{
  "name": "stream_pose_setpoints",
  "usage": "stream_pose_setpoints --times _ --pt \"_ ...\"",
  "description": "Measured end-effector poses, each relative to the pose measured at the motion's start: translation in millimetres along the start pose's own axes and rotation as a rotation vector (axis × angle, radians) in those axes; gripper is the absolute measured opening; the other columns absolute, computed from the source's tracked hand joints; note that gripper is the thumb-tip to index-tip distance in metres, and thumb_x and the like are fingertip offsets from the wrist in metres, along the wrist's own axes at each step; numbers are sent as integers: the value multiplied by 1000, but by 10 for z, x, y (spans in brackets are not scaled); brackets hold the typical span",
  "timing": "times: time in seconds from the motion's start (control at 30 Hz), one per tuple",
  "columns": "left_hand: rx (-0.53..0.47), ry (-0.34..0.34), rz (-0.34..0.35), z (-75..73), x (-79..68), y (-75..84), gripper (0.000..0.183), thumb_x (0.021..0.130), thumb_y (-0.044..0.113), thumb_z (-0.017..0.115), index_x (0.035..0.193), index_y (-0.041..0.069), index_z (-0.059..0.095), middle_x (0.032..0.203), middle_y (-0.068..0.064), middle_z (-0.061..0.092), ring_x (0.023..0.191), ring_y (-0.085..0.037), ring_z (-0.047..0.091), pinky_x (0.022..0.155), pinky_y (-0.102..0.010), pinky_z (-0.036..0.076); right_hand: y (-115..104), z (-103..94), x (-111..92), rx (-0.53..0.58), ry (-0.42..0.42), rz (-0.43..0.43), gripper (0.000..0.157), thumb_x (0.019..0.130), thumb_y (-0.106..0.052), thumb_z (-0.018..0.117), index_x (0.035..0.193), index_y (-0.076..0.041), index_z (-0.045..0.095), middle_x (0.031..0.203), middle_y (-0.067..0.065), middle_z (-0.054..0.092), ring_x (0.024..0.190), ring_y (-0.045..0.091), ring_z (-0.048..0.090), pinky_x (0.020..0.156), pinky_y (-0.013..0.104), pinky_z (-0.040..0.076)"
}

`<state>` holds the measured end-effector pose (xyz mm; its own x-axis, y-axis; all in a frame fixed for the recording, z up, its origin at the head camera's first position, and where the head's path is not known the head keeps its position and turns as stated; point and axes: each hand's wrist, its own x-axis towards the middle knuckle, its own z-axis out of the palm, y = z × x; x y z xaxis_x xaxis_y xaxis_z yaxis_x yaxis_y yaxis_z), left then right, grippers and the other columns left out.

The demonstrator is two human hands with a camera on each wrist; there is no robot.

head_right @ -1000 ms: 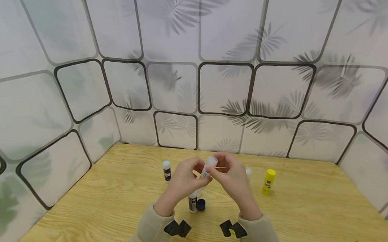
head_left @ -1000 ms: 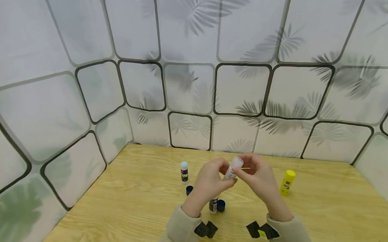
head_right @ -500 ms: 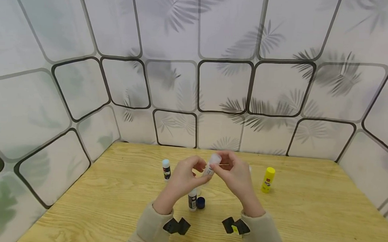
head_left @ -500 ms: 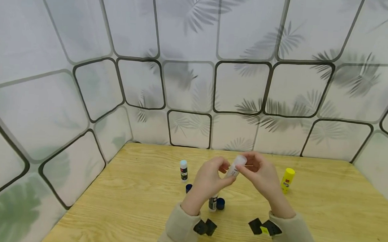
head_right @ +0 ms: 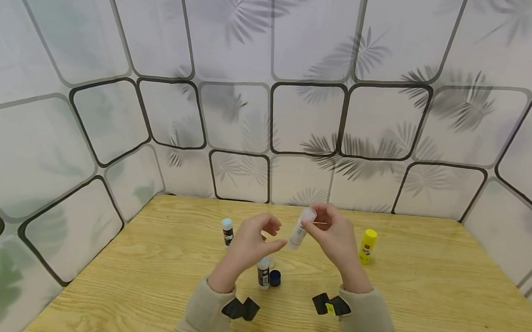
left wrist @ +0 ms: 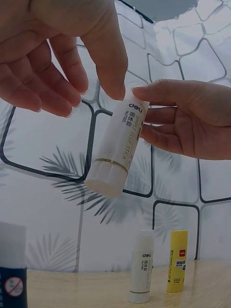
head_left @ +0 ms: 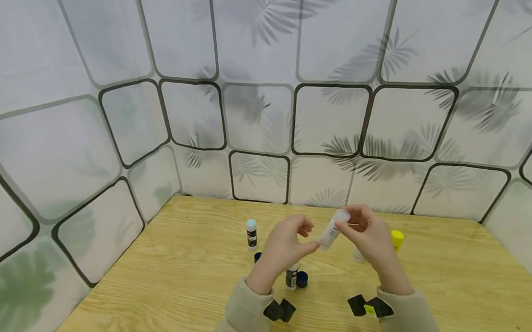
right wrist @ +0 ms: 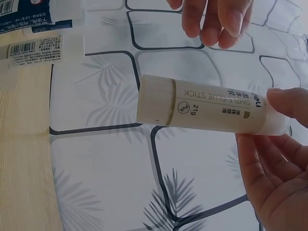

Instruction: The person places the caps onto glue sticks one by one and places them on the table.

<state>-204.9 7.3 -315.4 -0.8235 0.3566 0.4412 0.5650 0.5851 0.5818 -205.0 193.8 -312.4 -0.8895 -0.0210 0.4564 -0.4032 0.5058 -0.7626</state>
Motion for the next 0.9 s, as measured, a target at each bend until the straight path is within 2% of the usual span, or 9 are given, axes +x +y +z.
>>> stream_pose_setpoints --times 0.37,0.57,0.9 --pt "4 -2 23 -10 -2 -8 25 76 22 71 94 11 59 89 2 58 79 -9 57 65 -21 45 129 55 45 -17 12 -14 32 82 -14 64 107 2 53 95 16 60 85 26 58 71 32 49" --pt "2 -12 20 -14 1 -11 25 76 22 71 95 11 59 90 2 59 79 -9 57 65 -21 45 233 109 82 -22 -1 12 33 82 -13 64 108 4 53 100 20 58 90 30 57 74 38 48" --pt "1 -25 13 -19 3 -22 24 77 23 70 96 11 59 90 1 59 79 -9 57 65 -21 44 476 181 128 -57 -25 66 33 81 -8 64 110 5 52 101 21 58 91 33 57 74 41 48"
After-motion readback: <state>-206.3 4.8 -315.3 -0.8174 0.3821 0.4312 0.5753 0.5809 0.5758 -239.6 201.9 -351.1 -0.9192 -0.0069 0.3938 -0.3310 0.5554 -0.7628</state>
